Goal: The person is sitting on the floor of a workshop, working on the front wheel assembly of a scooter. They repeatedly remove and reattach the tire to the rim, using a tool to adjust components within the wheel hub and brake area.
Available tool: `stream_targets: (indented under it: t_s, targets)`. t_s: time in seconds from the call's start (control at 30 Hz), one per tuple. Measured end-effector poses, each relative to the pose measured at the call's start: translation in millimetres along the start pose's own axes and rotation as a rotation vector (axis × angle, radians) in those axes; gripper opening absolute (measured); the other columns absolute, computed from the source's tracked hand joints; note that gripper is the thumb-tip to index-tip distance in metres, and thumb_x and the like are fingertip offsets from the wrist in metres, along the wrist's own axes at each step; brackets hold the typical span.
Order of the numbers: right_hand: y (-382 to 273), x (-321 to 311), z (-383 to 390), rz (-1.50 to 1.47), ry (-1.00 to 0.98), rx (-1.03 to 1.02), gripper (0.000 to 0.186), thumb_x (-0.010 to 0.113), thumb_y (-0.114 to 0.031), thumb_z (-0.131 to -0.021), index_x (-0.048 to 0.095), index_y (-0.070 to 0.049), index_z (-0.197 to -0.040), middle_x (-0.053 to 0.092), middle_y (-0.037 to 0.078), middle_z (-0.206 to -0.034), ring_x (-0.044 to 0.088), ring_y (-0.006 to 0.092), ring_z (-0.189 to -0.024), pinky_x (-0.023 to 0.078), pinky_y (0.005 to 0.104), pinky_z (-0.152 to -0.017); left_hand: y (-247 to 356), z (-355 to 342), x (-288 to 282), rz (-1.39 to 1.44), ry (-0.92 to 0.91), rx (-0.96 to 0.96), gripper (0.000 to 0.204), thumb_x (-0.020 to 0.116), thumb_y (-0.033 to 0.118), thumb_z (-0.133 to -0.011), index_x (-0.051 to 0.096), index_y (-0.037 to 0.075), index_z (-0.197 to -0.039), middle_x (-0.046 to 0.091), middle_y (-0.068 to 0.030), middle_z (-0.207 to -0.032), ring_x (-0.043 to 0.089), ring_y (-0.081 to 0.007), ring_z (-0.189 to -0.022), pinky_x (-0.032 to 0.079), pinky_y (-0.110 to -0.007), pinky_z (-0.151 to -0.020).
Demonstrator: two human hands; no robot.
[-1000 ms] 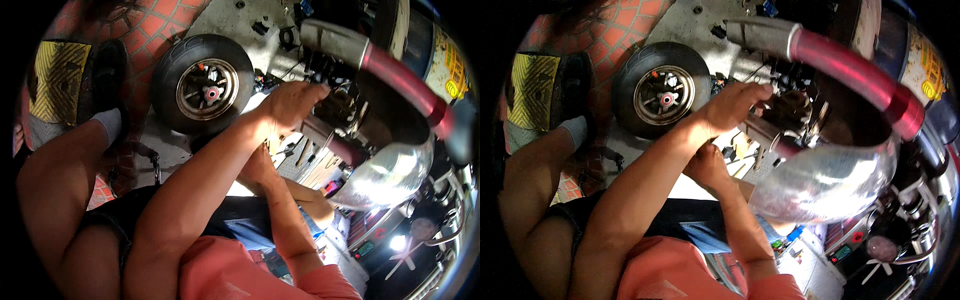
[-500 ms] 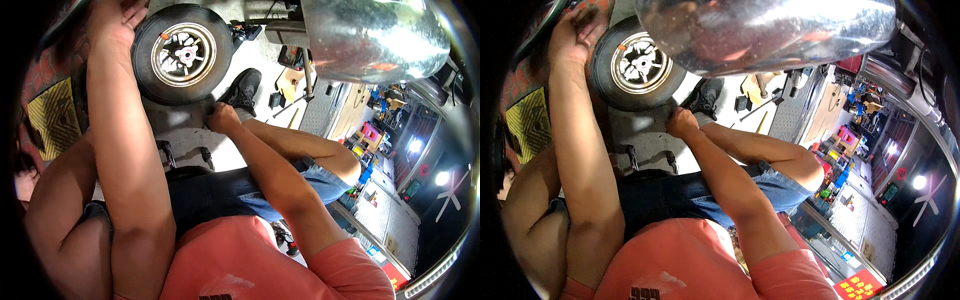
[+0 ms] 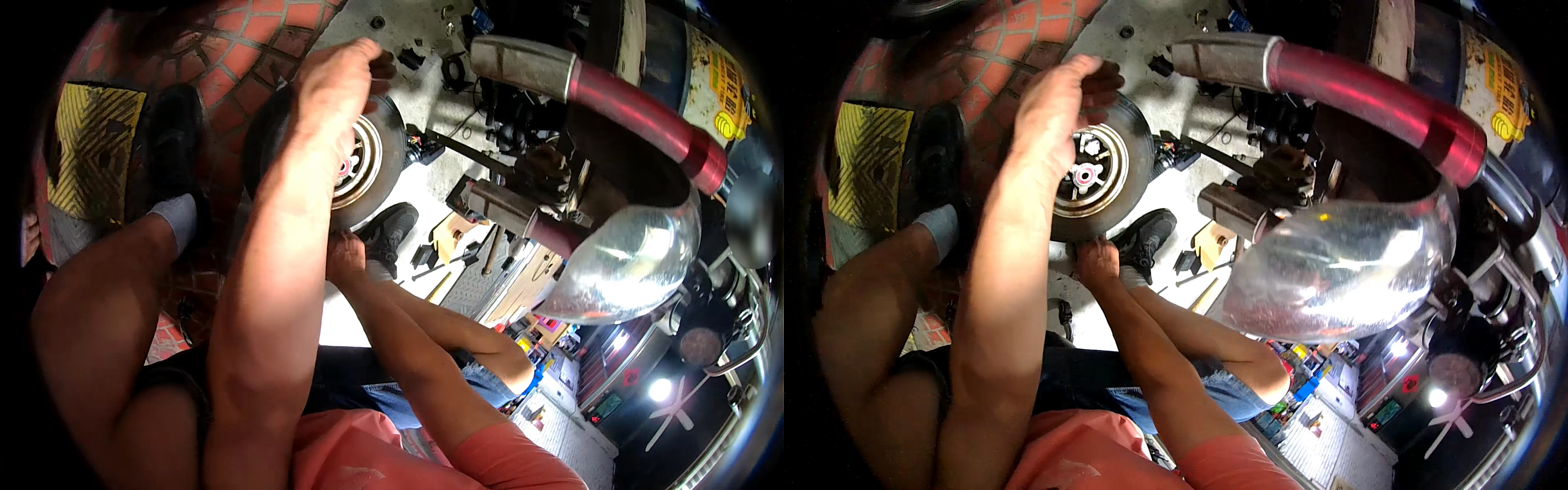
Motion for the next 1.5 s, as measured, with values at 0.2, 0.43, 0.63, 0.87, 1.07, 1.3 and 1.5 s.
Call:
stream_targets:
  t_s: [0.2, 0.43, 0.63, 0.87, 1.07, 1.3, 1.5]
  targets:
    - [-0.2, -80.9, 37.0, -0.323, -0.037, -0.022, 0.024, 0.070, -0.024, -0.093, 0.073, -0.006, -0.108, 0.077, 0.018, -0.103, 0.073, 0.0450, -0.094, 0.060, 0.0500, -0.084, -14.5, -7.4, 12.1, -0.439, -0.156, 0.086, 0.027, 0.065, 0.026, -0.096, 0.078, 0.002, -0.097, 0.078, -0.0065, -0.093, 0.069, -0.0158, -0.082, 0.051, -0.033, -0.071]
    - [72.7, -178.3, 123.3, -0.899, -0.040, 0.439, 0.028, 0.075, -0.023, -0.098, 0.073, -0.001, -0.115, 0.066, 0.004, -0.081, 0.058, 0.0109, -0.072, 0.050, 0.0318, -0.064, -90.4, 36.7, 67.9, -1.050, -0.936, 0.061, 0.023, 0.065, 0.021, -0.088, 0.077, 0.002, -0.088, 0.078, -0.0153, -0.085, 0.068, -0.0290, -0.073, 0.054, -0.040, -0.073]
    - [87.2, -194.1, 119.0, -1.831, 0.233, 0.577, 0.024, 0.074, -0.020, -0.102, 0.064, 0.000, -0.108, 0.046, -0.002, -0.070, 0.043, 0.0126, -0.061, 0.040, 0.0307, -0.058, -107.3, 84.9, 68.9, -1.248, -1.069, -0.077, 0.028, 0.065, 0.018, -0.084, 0.081, 0.005, -0.103, 0.078, -0.0216, -0.100, 0.076, -0.0360, -0.094, 0.058, -0.045, -0.085]
    - [72.0, -215.8, 111.7, -1.790, 0.315, 0.686, 0.036, 0.077, -0.022, -0.101, 0.061, 0.004, -0.120, 0.041, -0.003, -0.069, 0.041, 0.0130, -0.060, 0.038, 0.0314, -0.058, -94.1, 59.5, 57.0, -1.169, -1.086, -0.136, 0.027, 0.068, 0.019, -0.084, 0.080, 0.003, -0.102, 0.079, -0.0196, -0.096, 0.076, -0.0322, -0.091, 0.057, -0.043, -0.083]
    - [69.7, -232.4, 113.4, -1.753, 0.240, 0.659, 0.053, 0.078, -0.033, -0.101, 0.059, 0.006, -0.131, 0.048, -0.001, -0.068, 0.048, 0.0146, -0.060, 0.044, 0.0295, -0.060, -66.9, 55.5, 73.2, -1.055, -1.245, 0.005, 0.020, 0.067, 0.014, -0.086, 0.077, -0.001, -0.096, 0.077, -0.0153, -0.086, 0.071, -0.0250, -0.080, 0.055, -0.039, -0.077]
    - [34.8, -205.2, 122.6, -1.776, -0.138, 0.584, 0.047, 0.070, -0.026, -0.107, 0.058, 0.007, -0.138, 0.063, 0.006, -0.086, 0.059, 0.0136, -0.070, 0.047, 0.0279, -0.062, -62.7, 9.2, 66.9, -0.241, -0.727, -0.186, 0.021, 0.061, 0.010, -0.095, 0.074, -0.001, -0.109, 0.070, -0.0051, -0.083, 0.059, -0.0112, -0.071, 0.048, -0.026, -0.064]
    - [10.7, -194.2, 103.9, -1.473, -0.253, 0.285, 0.036, 0.068, -0.020, -0.108, 0.059, 0.001, -0.136, 0.063, 0.004, -0.088, 0.060, 0.0116, -0.073, 0.051, 0.0283, -0.066, -79.0, 34.3, 114.4, -0.255, -0.783, -0.151, 0.024, 0.059, 0.005, -0.095, 0.076, -0.001, -0.110, 0.068, -0.0034, -0.084, 0.061, -0.0106, -0.072, 0.053, -0.030, -0.067]
Point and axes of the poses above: each hand's wrist, its own z-axis away from the middle knuckle, its own x-axis out of the palm, y = z × x, the point moved 9 cm from there along -z, towards the middle knuckle
